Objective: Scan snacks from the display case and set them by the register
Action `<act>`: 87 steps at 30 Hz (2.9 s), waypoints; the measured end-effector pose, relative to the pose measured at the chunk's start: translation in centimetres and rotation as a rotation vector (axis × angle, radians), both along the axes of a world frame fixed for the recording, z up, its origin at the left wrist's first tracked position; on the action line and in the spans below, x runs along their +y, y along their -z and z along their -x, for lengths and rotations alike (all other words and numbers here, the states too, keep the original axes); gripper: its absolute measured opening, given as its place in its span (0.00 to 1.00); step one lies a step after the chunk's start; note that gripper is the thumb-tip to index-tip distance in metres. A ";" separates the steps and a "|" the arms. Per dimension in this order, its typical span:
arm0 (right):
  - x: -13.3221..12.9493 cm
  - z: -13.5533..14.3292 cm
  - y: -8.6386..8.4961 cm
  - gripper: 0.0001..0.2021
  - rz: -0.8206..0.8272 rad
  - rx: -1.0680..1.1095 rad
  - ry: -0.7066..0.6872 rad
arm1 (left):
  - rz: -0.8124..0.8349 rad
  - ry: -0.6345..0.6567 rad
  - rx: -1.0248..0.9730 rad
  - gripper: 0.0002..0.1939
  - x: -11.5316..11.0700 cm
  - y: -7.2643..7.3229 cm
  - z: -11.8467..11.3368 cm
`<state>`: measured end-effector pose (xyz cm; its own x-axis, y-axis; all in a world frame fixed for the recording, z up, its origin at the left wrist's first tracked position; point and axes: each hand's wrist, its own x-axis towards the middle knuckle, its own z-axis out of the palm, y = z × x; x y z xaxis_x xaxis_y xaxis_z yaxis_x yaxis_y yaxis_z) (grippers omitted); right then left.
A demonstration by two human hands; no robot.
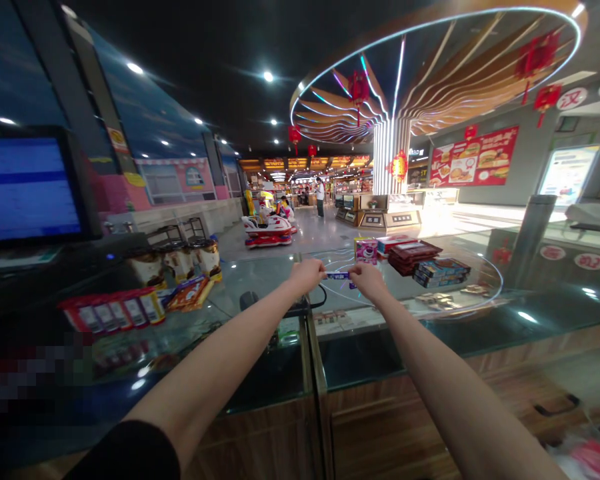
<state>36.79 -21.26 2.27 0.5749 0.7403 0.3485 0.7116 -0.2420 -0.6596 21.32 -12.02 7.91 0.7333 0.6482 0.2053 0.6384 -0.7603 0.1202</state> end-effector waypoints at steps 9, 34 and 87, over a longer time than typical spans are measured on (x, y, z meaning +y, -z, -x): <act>3.1 3.9 -1.9 0.16 -0.142 0.127 -0.153 | 0.047 -0.071 -0.146 0.12 2.2 -2.3 5.2; 10.5 13.0 -0.9 0.15 -0.277 0.252 -0.511 | 0.423 -0.051 -0.752 0.11 8.3 2.0 18.0; 5.8 12.3 -1.7 0.25 0.295 0.141 -0.898 | 0.226 -0.191 -0.844 0.13 9.1 5.3 22.3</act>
